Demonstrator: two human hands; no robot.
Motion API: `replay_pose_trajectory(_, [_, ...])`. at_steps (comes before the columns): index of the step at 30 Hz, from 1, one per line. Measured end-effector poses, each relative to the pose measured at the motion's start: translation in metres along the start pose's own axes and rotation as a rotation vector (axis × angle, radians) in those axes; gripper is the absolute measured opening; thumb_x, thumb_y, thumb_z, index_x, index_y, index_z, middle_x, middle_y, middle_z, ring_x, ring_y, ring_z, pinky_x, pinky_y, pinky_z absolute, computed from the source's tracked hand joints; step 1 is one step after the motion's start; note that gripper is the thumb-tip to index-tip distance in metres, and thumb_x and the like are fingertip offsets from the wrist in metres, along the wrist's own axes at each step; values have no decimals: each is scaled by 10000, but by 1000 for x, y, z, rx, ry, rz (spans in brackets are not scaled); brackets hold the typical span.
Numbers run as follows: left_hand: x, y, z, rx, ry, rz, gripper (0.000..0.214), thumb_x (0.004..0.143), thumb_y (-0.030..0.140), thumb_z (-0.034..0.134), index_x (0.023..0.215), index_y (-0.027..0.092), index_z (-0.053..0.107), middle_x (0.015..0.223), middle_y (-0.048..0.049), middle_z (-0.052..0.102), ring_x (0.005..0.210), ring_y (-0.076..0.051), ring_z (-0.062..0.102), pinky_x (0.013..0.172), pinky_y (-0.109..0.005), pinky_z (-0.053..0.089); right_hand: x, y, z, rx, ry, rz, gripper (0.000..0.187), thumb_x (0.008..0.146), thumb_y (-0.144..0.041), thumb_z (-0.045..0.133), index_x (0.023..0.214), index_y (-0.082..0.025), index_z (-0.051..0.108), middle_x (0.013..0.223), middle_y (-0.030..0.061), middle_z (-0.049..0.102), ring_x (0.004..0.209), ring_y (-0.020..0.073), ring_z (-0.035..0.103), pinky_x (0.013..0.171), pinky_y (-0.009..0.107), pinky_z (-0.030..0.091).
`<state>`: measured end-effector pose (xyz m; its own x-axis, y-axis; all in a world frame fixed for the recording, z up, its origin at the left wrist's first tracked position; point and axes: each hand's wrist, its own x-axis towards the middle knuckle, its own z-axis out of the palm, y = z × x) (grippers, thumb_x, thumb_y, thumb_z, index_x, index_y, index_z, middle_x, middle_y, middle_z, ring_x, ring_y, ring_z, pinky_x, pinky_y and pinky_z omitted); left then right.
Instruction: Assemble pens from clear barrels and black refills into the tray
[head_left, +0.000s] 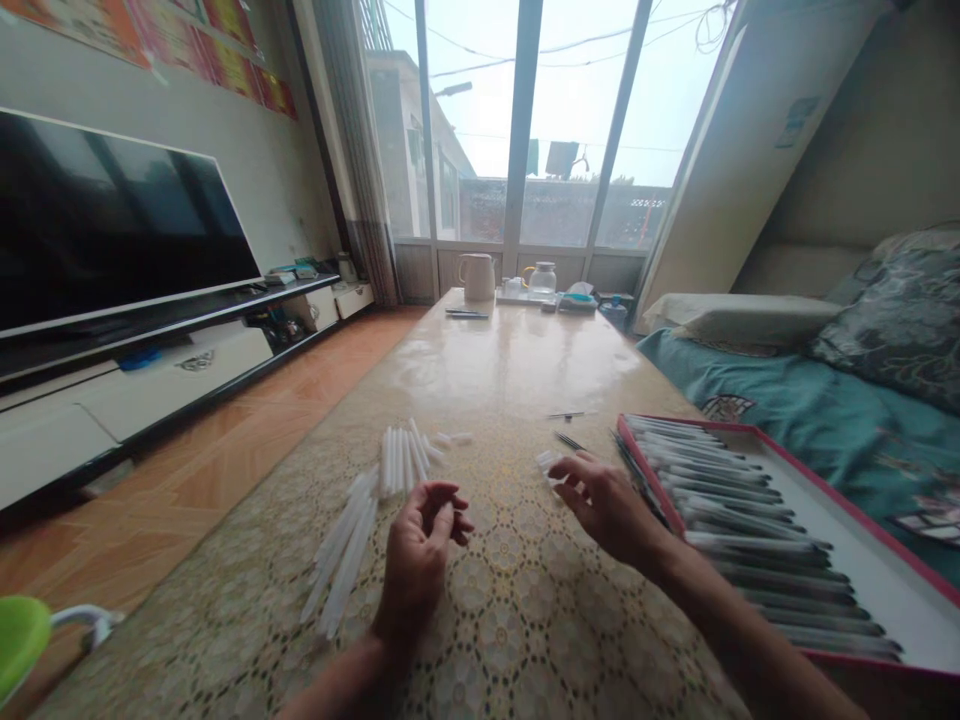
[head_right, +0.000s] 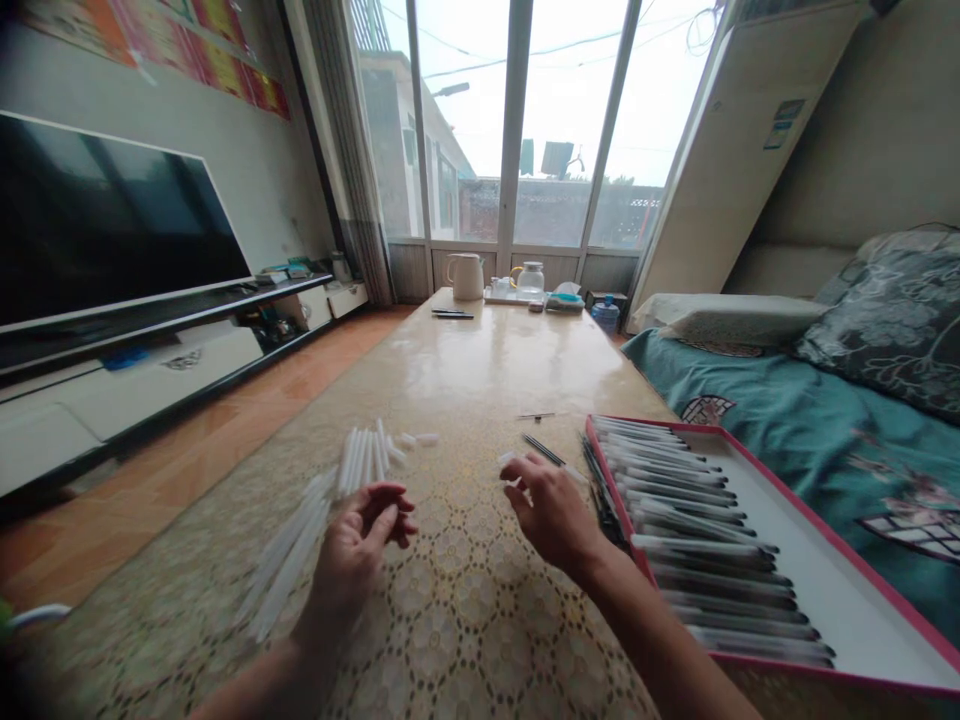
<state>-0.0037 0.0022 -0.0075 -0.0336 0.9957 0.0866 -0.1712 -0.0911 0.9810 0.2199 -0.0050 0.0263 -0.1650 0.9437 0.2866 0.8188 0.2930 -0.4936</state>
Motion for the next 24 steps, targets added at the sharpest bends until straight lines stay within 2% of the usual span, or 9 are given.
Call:
replay_pose_trajectory(3, [8,4,-8,-84,247,42,157,714,160,536,866,183,506,737,18,565,573,-99,555,475,-208,442,28,-29,45,7,-63,-38,166,790,-106,492,908,-184,578,907,37,613,759,123,586,701,242,423])
replay_pose_trajectory(6, [15,8,-15,-149,410,28,221,670,124,545,873,196,493,766,21,542,584,-95,528,436,-184,409,54,-52,78,-5,-81,-41,138,776,-154,533,901,-187,579,907,34,618,766,129,577,690,233,407])
replay_pose_trajectory(9, [17,11,-19,-163,469,58,245,679,147,562,904,207,486,799,20,524,599,-91,518,429,-174,399,73,-74,101,-33,-83,-17,120,777,-266,540,856,-183,577,869,42,617,783,157,570,676,250,394])
replay_pose_trajectory(12, [16,11,-19,-151,455,76,232,710,183,570,922,208,480,801,24,521,576,-78,503,434,-169,400,82,-89,115,-69,-86,12,214,750,-375,554,844,-183,575,880,55,611,794,183,567,653,267,384])
replay_pose_trajectory(15, [14,10,-17,-143,432,59,214,735,206,567,927,203,473,751,33,523,539,-70,486,428,-166,395,80,-91,116,-104,-94,42,181,741,-326,548,843,-180,576,877,61,607,766,182,569,626,265,371])
replay_pose_trajectory(17, [13,9,-15,-156,395,32,204,745,223,570,926,197,480,726,35,525,530,-70,490,434,-169,404,73,-85,109,-125,-96,63,122,739,-251,531,823,-174,575,849,63,608,745,180,570,613,262,362])
replay_pose_trajectory(20, [11,7,-10,-197,283,-67,224,747,241,591,938,182,492,714,23,551,544,-83,530,462,-187,437,56,-71,88,-143,-84,83,74,748,-203,520,796,-170,564,810,57,603,729,175,563,608,256,355])
replay_pose_trajectory(24, [4,4,-1,-255,103,-268,363,717,222,657,1028,152,484,727,-4,591,536,-91,561,462,-196,441,27,-57,55,-113,-60,46,35,801,-198,505,804,-184,537,806,18,592,724,132,546,631,223,368])
